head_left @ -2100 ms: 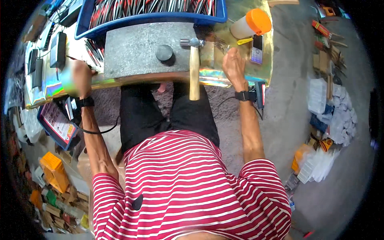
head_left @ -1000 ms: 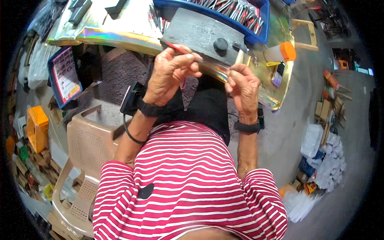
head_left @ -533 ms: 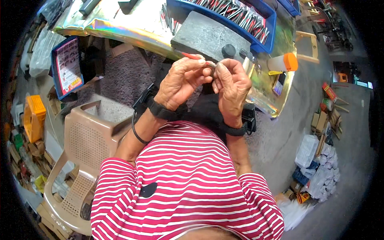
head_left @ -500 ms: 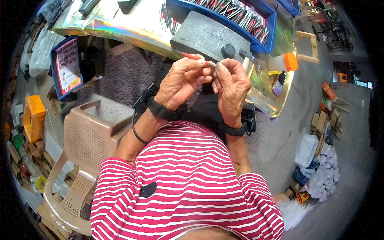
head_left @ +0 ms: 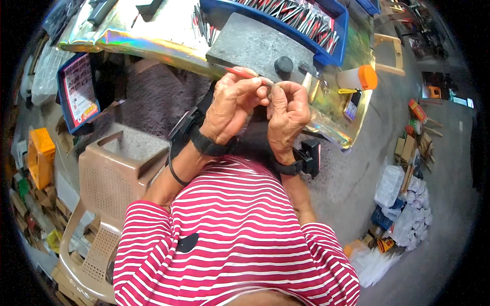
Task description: The person holds a metal ring against a black block and strikes it with a hammer, repeating the process with another ring.
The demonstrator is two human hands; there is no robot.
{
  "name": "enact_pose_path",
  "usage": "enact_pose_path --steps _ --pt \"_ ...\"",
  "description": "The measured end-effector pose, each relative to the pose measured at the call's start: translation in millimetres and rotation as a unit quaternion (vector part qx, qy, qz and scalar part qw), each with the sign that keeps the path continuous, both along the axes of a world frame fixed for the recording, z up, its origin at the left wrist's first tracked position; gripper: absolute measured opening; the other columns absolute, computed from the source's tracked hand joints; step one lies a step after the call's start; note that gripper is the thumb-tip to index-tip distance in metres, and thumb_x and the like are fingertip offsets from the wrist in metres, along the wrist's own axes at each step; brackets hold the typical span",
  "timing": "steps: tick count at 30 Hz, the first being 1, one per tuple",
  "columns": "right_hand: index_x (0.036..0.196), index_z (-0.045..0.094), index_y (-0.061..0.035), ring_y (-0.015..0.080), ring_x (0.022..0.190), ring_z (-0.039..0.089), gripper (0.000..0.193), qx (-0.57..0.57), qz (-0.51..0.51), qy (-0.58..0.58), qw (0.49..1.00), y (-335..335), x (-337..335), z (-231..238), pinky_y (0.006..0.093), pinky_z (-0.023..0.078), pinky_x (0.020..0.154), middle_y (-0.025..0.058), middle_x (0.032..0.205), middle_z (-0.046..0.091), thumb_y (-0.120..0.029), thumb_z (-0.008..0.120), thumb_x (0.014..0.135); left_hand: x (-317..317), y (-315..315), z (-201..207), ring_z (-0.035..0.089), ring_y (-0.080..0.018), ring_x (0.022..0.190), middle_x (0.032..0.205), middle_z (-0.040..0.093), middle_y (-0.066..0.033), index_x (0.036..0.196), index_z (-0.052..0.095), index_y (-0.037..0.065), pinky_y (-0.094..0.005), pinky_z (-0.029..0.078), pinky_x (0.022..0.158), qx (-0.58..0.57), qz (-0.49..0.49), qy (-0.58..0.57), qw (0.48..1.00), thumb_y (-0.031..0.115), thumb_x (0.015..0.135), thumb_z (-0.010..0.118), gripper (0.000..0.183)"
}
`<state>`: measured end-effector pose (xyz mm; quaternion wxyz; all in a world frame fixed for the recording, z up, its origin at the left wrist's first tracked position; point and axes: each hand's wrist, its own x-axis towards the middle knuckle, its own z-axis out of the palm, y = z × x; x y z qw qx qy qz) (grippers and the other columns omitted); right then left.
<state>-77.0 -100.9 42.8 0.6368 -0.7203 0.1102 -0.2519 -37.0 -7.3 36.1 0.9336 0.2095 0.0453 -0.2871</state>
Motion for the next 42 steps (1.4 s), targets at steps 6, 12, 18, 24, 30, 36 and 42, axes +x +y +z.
enact_pose_path --steps 6,12,18,24,30,36,42 --pt "0.083 0.046 -0.0015 0.0025 0.045 0.038 0.009 0.197 0.021 0.043 0.979 -14 0 -6 0.015 0.029 0.038 0.0002 0.061 0.048 -0.009 0.051 0.082 3 -9 11 0.057 -0.0113 0.062 0.069 0.057 -0.008 0.091 0.051 -0.004 -0.0237 0.05 0.058 0.245 0.035 -0.161 0.955 0.006 0.079 0.052 0.015" --pt "0.086 0.047 -0.0013 0.0027 0.046 0.037 0.009 0.163 0.036 0.043 0.985 -25 6 -13 0.0153 0.03 0.04 0.0005 0.063 0.048 -0.009 0.051 0.082 12 -20 13 0.055 -0.0086 0.057 0.067 0.057 -0.0051 0.085 0.054 -0.002 -0.02 0.047 0.052 0.312 0.043 -0.231 0.921 0.007 0.08 0.052 0.011" --pt "0.096 0.048 0.0017 0.0033 0.05 0.038 0.016 0.313 0.044 0.064 0.947 -36 9 -16 0.016 0.032 0.043 0.0013 0.068 0.047 -0.007 0.048 0.082 27 -44 -6 0.051 -0.0053 0.054 0.065 0.055 -0.0017 0.082 0.055 0.001 -0.019 0.042 0.047 0.343 0.105 -0.29 0.887 0.003 0.079 0.052 0.005" --pt "0.103 0.046 0.0053 0.0039 0.052 0.038 0.025 0.345 0.071 0.074 0.933 -46 17 -13 0.0164 0.033 0.044 0.0027 0.07 0.047 -0.004 0.047 0.08 39 -61 -22 0.05 -0.0069 0.053 0.063 0.054 -0.0034 0.082 0.053 0.001 -0.0209 0.04 0.046 0.384 0.117 -0.319 0.858 0.002 0.078 0.052 0.004" --pt "0.103 0.045 0.0071 0.004 0.053 0.038 0.025 0.295 0.049 0.075 0.951 -65 8 -15 0.0164 0.033 0.044 0.0041 0.072 0.048 -0.004 0.048 0.08 54 -70 -25 0.05 -0.0082 0.052 0.061 0.053 -0.0029 0.081 0.051 0.003 -0.0222 0.04 0.046 0.454 0.094 -0.367 0.806 0.005 0.078 0.052 0.004" --pt "0.099 0.047 0.0069 0.0033 0.05 0.037 0.023 0.237 -0.007 0.11 0.965 -90 -18 -17 0.0159 0.032 0.042 0.0037 0.069 0.048 -0.005 0.049 0.08 58 -71 -30 0.05 -0.0077 0.052 0.059 0.052 -0.0017 0.08 0.051 0.003 -0.022 0.04 0.047 0.446 0.071 -0.349 0.821 0.004 0.078 0.052 0.003" --pt "0.098 0.047 0.0067 0.0033 0.05 0.037 0.022 0.239 -0.042 0.115 0.963 -95 -28 -28 0.0161 0.031 0.042 0.0053 0.071 0.051 -0.005 0.049 0.079 58 -71 -32 0.05 -0.0075 0.052 0.06 0.052 -0.0014 0.079 0.051 0.003 -0.0215 0.041 0.048 0.439 0.068 -0.35 0.825 0.003 0.077 0.053 0.003"
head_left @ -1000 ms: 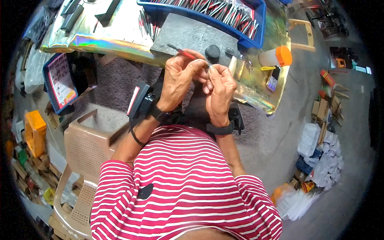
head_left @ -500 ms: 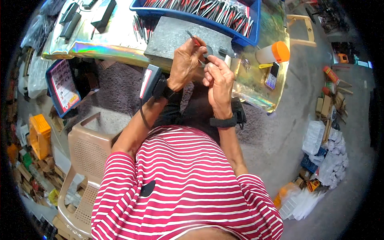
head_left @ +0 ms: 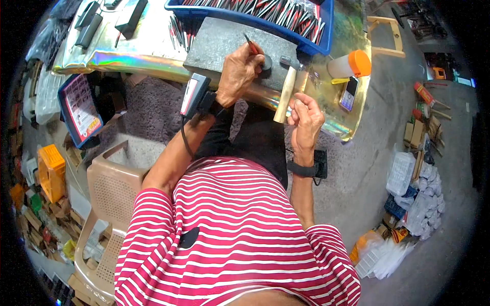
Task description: The person holds a metal ring against a black block and strikes it with a hammer, repeating the process with another ring.
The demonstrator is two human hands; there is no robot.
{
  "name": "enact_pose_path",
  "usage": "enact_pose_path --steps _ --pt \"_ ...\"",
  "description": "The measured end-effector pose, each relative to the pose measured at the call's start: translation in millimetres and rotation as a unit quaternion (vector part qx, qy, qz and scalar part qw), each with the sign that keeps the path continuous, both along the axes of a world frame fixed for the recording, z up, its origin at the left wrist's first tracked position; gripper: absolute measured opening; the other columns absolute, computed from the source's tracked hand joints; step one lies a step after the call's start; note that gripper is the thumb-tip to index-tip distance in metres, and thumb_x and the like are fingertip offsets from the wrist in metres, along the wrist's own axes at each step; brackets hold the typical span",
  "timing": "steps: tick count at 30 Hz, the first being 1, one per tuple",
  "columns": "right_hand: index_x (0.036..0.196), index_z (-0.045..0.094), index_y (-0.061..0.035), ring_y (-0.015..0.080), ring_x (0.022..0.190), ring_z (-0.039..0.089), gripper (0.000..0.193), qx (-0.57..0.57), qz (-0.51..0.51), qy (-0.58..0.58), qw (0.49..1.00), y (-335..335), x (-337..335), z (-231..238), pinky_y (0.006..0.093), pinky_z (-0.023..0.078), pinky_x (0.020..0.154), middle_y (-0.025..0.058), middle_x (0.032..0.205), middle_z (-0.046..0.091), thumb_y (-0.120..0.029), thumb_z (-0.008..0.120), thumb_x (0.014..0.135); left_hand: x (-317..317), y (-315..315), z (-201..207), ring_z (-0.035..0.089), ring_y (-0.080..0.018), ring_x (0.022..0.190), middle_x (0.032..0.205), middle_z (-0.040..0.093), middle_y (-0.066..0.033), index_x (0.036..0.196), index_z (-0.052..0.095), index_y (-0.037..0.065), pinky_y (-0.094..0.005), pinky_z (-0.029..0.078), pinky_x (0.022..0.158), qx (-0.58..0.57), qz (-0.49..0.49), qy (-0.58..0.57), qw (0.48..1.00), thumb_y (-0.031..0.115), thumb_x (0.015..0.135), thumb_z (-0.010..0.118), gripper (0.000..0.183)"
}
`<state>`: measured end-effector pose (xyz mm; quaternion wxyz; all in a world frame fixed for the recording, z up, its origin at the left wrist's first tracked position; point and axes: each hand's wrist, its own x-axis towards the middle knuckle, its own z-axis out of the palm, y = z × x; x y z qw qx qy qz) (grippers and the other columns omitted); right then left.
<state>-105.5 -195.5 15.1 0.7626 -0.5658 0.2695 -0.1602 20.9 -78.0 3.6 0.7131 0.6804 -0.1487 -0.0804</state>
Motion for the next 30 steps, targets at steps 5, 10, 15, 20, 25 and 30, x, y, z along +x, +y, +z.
enact_pose_path --steps 5,10,15,20,25,30 --pt "0.097 0.048 0.0063 0.0032 0.05 0.038 0.022 -0.031 -0.016 0.028 0.999 -3 0 -15 0.016 0.032 0.043 0.0039 0.069 0.051 -0.006 0.05 0.08 1 -1 0 0.05 -0.0073 0.051 0.06 0.053 -0.0013 0.079 0.051 0.003 -0.021 0.041 0.048 0.007 0.003 -0.005 1.0 0.003 0.077 0.053 0.003" --pt "0.089 0.055 0.002 0.003 0.054 0.041 0.019 -0.167 0.002 0.074 0.983 0 5 -17 0.0162 0.032 0.046 -0.0016 0.065 0.049 -0.015 0.05 0.082 1 -1 -4 0.05 -0.0075 0.05 0.061 0.053 -0.0017 0.079 0.051 0.003 -0.0211 0.041 0.047 0.008 0.01 -0.002 1.0 0.004 0.077 0.053 0.003" --pt "0.08 0.054 0.0031 0.0081 0.058 0.041 0.024 -0.239 0.034 0.094 0.966 -2 7 -29 0.0233 0.035 0.052 0.0004 0.062 0.046 -0.02 0.05 0.083 2 -2 -4 0.05 -0.0083 0.05 0.06 0.054 -0.003 0.079 0.052 0.003 -0.0219 0.041 0.046 0.009 0.012 -0.016 1.0 0.004 0.077 0.054 0.003" --pt "0.076 0.053 0.0016 0.0085 0.058 0.044 0.025 -0.215 0.113 0.089 0.966 -4 9 -31 0.0224 0.037 0.052 0.0032 0.063 0.048 -0.022 0.049 0.084 5 0 -10 0.05 -0.0098 0.049 0.061 0.054 -0.0051 0.079 0.052 0.003 -0.0235 0.041 0.046 0.021 -0.007 -0.041 0.999 0.004 0.076 0.055 0.005" --pt "0.087 0.053 0.0048 0.0112 0.058 0.047 0.023 0.045 0.093 0.055 0.993 5 15 -25 0.0242 0.041 0.05 0.0076 0.07 0.053 -0.018 0.048 0.083 6 2 -3 0.053 -0.0178 0.051 0.063 0.054 -0.0091 0.078 0.05 0.003 -0.0284 0.041 0.048 0.085 -0.023 -0.093 0.992 0.003 0.075 0.055 0.005" --pt "0.089 0.05 0.0044 0.0108 0.052 0.048 0.021 0.204 0.1 0.033 0.973 -2 15 -22 0.0225 0.04 0.043 0.0091 0.068 0.053 -0.015 0.049 0.082 7 2 -4 0.055 -0.0292 0.064 0.067 0.053 -0.0141 0.08 0.048 0.004 -0.0336 0.041 0.053 0.113 -0.042 -0.187 0.975 0.0 0.072 0.054 0.011"
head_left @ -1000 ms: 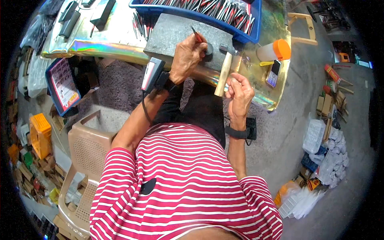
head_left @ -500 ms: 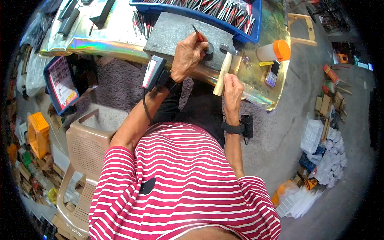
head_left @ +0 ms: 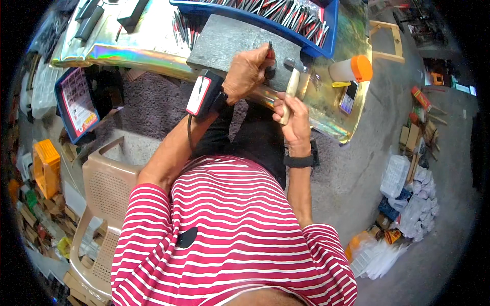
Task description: The person holds a metal ring against a black block and strikes it with a hammer, repeating the process with another ring.
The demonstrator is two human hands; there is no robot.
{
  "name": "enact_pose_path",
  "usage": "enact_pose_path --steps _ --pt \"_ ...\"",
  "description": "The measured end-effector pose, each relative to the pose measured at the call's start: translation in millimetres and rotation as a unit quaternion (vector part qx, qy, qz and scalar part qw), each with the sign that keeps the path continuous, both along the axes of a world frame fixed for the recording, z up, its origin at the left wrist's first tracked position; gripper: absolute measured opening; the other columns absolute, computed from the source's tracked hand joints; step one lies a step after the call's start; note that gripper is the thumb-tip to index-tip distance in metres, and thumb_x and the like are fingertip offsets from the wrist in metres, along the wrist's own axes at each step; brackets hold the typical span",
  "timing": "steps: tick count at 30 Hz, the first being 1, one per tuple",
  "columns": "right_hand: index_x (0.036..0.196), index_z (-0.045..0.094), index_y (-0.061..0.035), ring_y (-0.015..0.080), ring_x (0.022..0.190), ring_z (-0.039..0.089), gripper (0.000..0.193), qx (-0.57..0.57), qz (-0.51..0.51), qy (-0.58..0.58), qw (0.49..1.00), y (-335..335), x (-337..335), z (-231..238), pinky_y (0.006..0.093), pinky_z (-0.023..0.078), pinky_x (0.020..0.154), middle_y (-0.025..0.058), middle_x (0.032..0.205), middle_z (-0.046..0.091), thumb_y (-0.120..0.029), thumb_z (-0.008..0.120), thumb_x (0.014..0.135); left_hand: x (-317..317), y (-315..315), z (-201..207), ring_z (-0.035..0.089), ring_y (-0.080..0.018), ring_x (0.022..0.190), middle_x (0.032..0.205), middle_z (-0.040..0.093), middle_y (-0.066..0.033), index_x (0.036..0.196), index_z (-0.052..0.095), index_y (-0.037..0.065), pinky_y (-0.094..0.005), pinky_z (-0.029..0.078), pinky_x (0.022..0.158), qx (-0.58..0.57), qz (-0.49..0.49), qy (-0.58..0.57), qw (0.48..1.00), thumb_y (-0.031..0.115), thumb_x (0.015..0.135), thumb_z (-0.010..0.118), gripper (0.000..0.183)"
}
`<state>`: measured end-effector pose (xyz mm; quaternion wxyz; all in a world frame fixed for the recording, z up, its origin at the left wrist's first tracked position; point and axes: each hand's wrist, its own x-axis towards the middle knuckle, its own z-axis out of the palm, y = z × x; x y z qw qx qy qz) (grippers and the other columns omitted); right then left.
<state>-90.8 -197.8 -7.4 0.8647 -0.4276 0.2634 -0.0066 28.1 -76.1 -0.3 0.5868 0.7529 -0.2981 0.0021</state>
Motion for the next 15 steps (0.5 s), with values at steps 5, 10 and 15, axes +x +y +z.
enact_pose_path --steps 5,10,15 --pt "0.087 0.051 0.0032 0.0054 0.043 0.037 0.021 -0.066 0.001 0.046 0.997 -9 0 15 0.0175 0.031 0.035 0.0048 0.061 0.048 -0.017 0.052 0.081 2 1 -3 0.056 -0.0299 0.064 0.069 0.054 -0.0122 0.082 0.046 0.005 -0.0336 0.043 0.053 0.027 -0.011 -0.096 0.995 -0.002 0.069 0.053 0.016" --pt "0.085 0.051 0.0016 0.003 0.042 0.035 0.026 -0.19 0.003 0.035 0.981 -7 -3 52 0.015 0.027 0.033 0.0015 0.059 0.046 -0.024 0.047 0.085 4 -2 -3 0.055 -0.0299 0.065 0.068 0.051 -0.0111 0.078 0.043 0.005 -0.0322 0.043 0.055 0.042 -0.027 -0.145 0.988 -0.001 0.067 0.052 0.015" --pt "0.082 0.05 -0.0001 0.0031 0.04 0.034 0.025 -0.339 0.039 0.005 0.94 -3 -9 100 0.0158 0.025 0.033 0.0009 0.056 0.046 -0.024 0.046 0.087 0 -2 -7 0.054 -0.0311 0.065 0.071 0.05 -0.0114 0.08 0.042 0.005 -0.0344 0.043 0.054 0.058 -0.024 -0.158 0.985 0.001 0.07 0.052 0.015"
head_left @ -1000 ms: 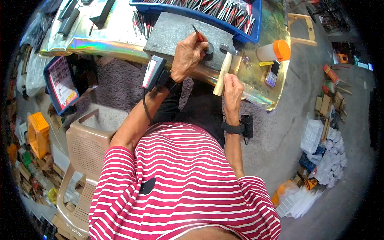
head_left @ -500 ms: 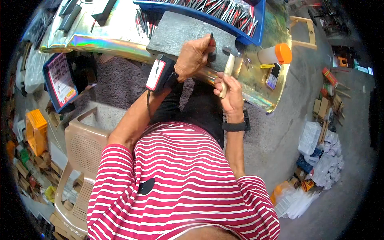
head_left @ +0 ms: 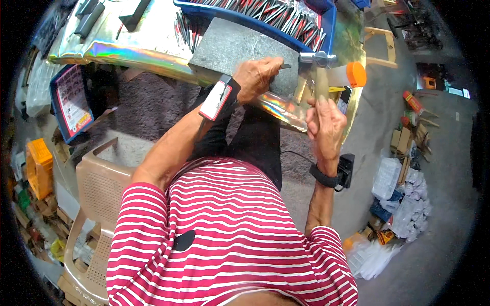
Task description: The person holds a metal ring against a black block and strikes it with a hammer, repeating the process with another ring.
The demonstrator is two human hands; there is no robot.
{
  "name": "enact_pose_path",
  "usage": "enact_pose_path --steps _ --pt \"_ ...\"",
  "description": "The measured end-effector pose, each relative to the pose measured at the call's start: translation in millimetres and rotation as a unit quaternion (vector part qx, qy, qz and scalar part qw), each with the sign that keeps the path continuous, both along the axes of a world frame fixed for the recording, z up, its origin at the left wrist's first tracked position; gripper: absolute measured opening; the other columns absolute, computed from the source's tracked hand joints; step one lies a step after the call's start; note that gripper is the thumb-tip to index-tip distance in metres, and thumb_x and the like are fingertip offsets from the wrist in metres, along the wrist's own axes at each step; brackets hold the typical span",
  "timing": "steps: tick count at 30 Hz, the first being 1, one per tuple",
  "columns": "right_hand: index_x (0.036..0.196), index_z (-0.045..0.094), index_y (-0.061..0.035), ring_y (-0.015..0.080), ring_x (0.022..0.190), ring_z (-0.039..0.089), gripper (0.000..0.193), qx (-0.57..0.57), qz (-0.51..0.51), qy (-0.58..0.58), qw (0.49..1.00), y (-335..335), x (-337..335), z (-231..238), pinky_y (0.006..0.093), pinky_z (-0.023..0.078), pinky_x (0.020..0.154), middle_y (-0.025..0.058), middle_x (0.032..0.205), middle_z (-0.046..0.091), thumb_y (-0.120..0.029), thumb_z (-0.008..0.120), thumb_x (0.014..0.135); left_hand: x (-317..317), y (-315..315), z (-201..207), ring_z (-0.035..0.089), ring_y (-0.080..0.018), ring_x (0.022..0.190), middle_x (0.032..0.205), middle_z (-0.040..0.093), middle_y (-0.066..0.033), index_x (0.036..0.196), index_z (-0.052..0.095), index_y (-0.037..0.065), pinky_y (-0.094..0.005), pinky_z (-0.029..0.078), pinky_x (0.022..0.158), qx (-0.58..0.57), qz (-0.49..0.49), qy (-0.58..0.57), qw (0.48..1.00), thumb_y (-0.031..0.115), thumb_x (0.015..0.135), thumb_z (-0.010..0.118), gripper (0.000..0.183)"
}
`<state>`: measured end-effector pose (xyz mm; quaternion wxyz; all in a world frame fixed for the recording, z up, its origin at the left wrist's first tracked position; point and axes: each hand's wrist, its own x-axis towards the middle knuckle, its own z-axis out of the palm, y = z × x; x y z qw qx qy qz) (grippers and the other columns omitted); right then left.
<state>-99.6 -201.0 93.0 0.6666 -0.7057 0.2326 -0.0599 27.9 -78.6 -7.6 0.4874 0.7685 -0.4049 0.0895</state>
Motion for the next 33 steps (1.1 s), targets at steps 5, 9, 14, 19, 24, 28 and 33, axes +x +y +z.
enact_pose_path --steps 5,9,14,19,24,28,33 --pt "0.084 0.05 -0.0002 0.0065 0.045 0.04 0.021 -0.308 0.059 -0.037 0.949 0 -8 23 0.02 0.03 0.04 -0.0005 0.056 0.046 -0.02 0.046 0.087 3 0 2 0.053 -0.0326 0.067 0.073 0.051 -0.0122 0.084 0.042 0.005 -0.0353 0.044 0.054 0.008 -0.017 0.004 1.0 0.002 0.071 0.051 0.016" --pt "0.088 0.05 0.0007 0.0205 0.052 0.049 0.017 -0.478 0.1 -0.072 0.87 2 -5 27 0.0293 0.036 0.046 0.0094 0.059 0.049 -0.016 0.05 0.084 4 1 1 0.053 -0.0329 0.068 0.074 0.05 -0.0132 0.084 0.042 0.005 -0.0363 0.044 0.054 -0.009 -0.029 0.02 0.999 0.002 0.07 0.051 0.016" --pt "0.085 0.05 0.0016 0.03 0.052 0.054 0.017 -0.541 0.113 -0.091 0.829 1 -3 36 0.0344 0.04 0.046 0.0164 0.061 0.053 -0.014 0.053 0.081 4 -1 -2 0.054 -0.0338 0.065 0.072 0.052 -0.0129 0.082 0.04 0.007 -0.0395 0.043 0.05 -0.017 -0.012 0.009 1.0 0.004 0.076 0.044 0.008" --pt "0.089 0.052 0.0023 0.0106 0.058 0.05 0.02 -0.375 -0.056 -0.156 0.912 23 -16 68 0.0243 0.04 0.049 0.0045 0.065 0.054 -0.017 0.05 0.084 6 0 -5 0.053 -0.0317 0.068 0.074 0.05 -0.0129 0.084 0.042 0.005 -0.036 0.044 0.055 0.005 -0.025 0.005 1.0 0.004 0.072 0.05 0.015" --pt "0.087 0.049 -0.0002 0.0279 0.051 0.054 0.016 -0.6 0.113 -0.046 0.79 -1 -4 9 0.034 0.042 0.047 0.0148 0.061 0.052 -0.012 0.055 0.079 2 0 -2 0.053 -0.0316 0.068 0.074 0.05 -0.0128 0.084 0.041 0.005 -0.0362 0.044 0.056 0.004 -0.037 0.018 0.999 0.003 0.072 0.049 0.015" --pt "0.089 0.052 -0.0013 0.0105 0.052 0.049 0.018 -0.52 0.04 -0.097 0.848 6 -8 33 0.0261 0.035 0.044 0.0028 0.058 0.05 -0.019 0.05 0.084 5 1 -6 0.053 -0.0317 0.069 0.074 0.05 -0.0128 0.085 0.041 0.005 -0.0365 0.043 0.055 -0.009 -0.059 0.024 0.998 0.003 0.071 0.049 0.016" --pt "0.082 0.05 0.0001 0.0078 0.045 0.037 0.018 -0.435 -0.066 -0.17 0.882 23 -18 56 0.0246 0.029 0.04 0.0006 0.056 0.045 -0.017 0.047 0.086 5 -3 -7 0.053 -0.0319 0.069 0.074 0.05 -0.0127 0.085 0.041 0.005 -0.036 0.043 0.055 0.006 -0.036 0.012 0.999 0.003 0.071 0.049 0.016"
